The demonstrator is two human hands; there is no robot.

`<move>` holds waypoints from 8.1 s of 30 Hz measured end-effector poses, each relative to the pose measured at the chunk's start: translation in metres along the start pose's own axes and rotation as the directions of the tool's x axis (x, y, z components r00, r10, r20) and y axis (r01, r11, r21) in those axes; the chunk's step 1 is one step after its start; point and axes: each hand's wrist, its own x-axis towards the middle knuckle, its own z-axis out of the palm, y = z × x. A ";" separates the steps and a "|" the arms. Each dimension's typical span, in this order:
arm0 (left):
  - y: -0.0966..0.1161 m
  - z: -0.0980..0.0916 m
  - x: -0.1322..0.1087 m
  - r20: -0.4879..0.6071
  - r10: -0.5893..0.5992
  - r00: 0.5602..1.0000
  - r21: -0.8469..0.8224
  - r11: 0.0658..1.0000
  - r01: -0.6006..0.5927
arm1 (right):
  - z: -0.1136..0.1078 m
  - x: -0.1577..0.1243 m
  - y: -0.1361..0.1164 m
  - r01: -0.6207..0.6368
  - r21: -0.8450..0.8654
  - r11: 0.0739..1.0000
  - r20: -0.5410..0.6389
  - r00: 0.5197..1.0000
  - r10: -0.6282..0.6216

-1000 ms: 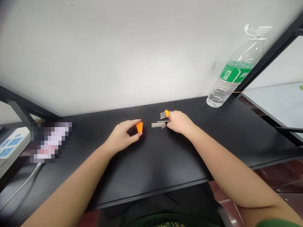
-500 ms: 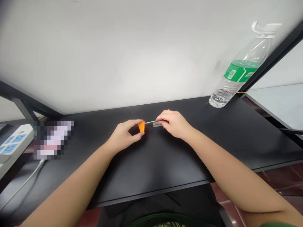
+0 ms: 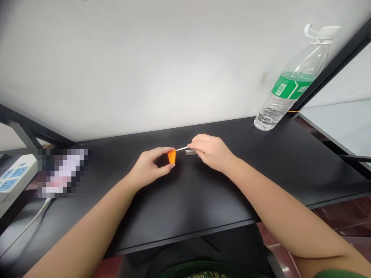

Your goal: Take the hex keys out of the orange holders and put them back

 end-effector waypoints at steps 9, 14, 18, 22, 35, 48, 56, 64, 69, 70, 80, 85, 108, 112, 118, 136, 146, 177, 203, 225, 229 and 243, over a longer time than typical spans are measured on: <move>0.006 0.000 -0.001 0.026 0.023 0.999 -0.092 0.996 -0.020 | 0.006 0.001 -0.009 0.072 0.001 0.997 0.051 0.996 -0.072; 0.012 0.002 -0.001 0.067 0.081 0.994 -0.106 0.992 -0.074 | 0.018 0.000 -0.012 0.105 0.127 0.986 0.106 0.987 -0.119; 0.015 0.004 -0.001 0.074 0.141 0.987 -0.032 0.990 -0.139 | 0.023 0.002 -0.017 -0.008 0.206 0.979 0.108 0.994 -0.015; 0.015 0.006 -0.002 0.053 0.165 0.985 0.061 0.984 -0.168 | 0.021 0.004 -0.020 -0.114 0.275 0.955 0.106 0.990 0.088; 0.007 0.007 -0.002 -0.006 0.149 0.989 0.163 0.976 -0.146 | 0.004 0.005 0.025 -0.384 -0.155 0.910 0.310 0.856 0.414; 0.006 0.007 -0.001 -0.028 0.168 0.985 0.171 0.972 -0.161 | -0.001 0.013 0.022 -0.511 -0.342 0.789 0.345 0.712 0.611; 0.006 0.006 0.000 -0.047 0.139 0.989 0.163 0.978 -0.130 | -0.013 0.010 0.016 -0.490 -0.014 0.872 0.366 0.809 0.461; 0.004 0.007 0.000 -0.101 0.123 0.987 0.119 0.987 -0.111 | -0.004 0.006 0.004 -0.201 0.206 0.958 0.193 0.968 0.162; 0.004 0.008 0.000 -0.093 0.112 0.989 0.088 0.991 -0.103 | -0.004 0.007 0.001 -0.060 0.138 0.989 0.118 0.992 0.043; 0.004 0.009 -0.001 -0.091 0.101 0.991 0.078 0.993 -0.094 | -0.004 0.006 0.000 -0.022 0.122 0.992 0.108 0.994 0.009; 0.003 0.008 0.000 -0.100 0.064 0.993 -0.006 0.998 -0.065 | -0.008 0.001 -0.006 0.144 -0.050 0.988 0.119 0.983 -0.138; 0.003 0.004 -0.001 -0.063 0.109 0.992 0.005 0.994 -0.109 | -0.010 0.003 -0.007 0.107 0.037 0.994 0.087 0.990 -0.110; 0.020 0.009 -0.005 -0.082 0.219 0.972 -0.001 0.976 -0.220 | 0.015 0.002 -0.020 -0.367 0.548 0.752 0.269 0.928 0.258; 0.018 0.011 -0.004 -0.095 0.268 0.959 0.049 0.963 -0.265 | 0.016 0.002 -0.024 -0.392 0.569 0.723 0.298 0.917 0.264; 0.018 0.012 -0.003 -0.104 0.312 0.944 0.190 0.938 -0.290 | 0.024 0.001 -0.024 -0.523 0.698 0.489 0.400 0.851 0.339; 0.019 0.013 -0.006 -0.079 0.162 0.984 -0.072 0.983 -0.168 | 0.012 0.004 -0.013 0.049 0.158 0.986 0.142 0.987 -0.072; 0.015 0.012 -0.005 -0.101 0.202 0.974 0.087 0.977 -0.194 | -0.007 0.004 0.036 -0.239 -0.110 0.965 0.335 0.905 0.262; 0.014 0.012 -0.003 -0.185 0.078 0.980 0.032 0.997 -0.074 | -0.010 0.008 -0.003 0.141 0.181 0.973 0.003 0.990 -0.144; 0.017 0.017 -0.004 -0.125 0.262 0.957 0.131 0.961 -0.246 | 0.006 0.005 -0.010 -0.042 0.093 0.995 0.232 0.973 0.019; 0.011 0.014 -0.002 -0.110 0.155 0.982 0.133 0.981 -0.140 | 0.007 0.006 0.030 -0.396 -0.122 0.910 0.288 0.864 0.414; 0.010 0.014 -0.002 -0.111 0.157 0.981 0.138 0.980 -0.142 | 0.006 0.006 0.029 -0.444 -0.151 0.883 0.295 0.832 0.469; 0.008 0.013 -0.002 -0.126 0.126 0.984 0.104 0.988 -0.113 | -0.015 0.006 0.021 -0.486 -0.245 0.839 0.356 0.760 0.544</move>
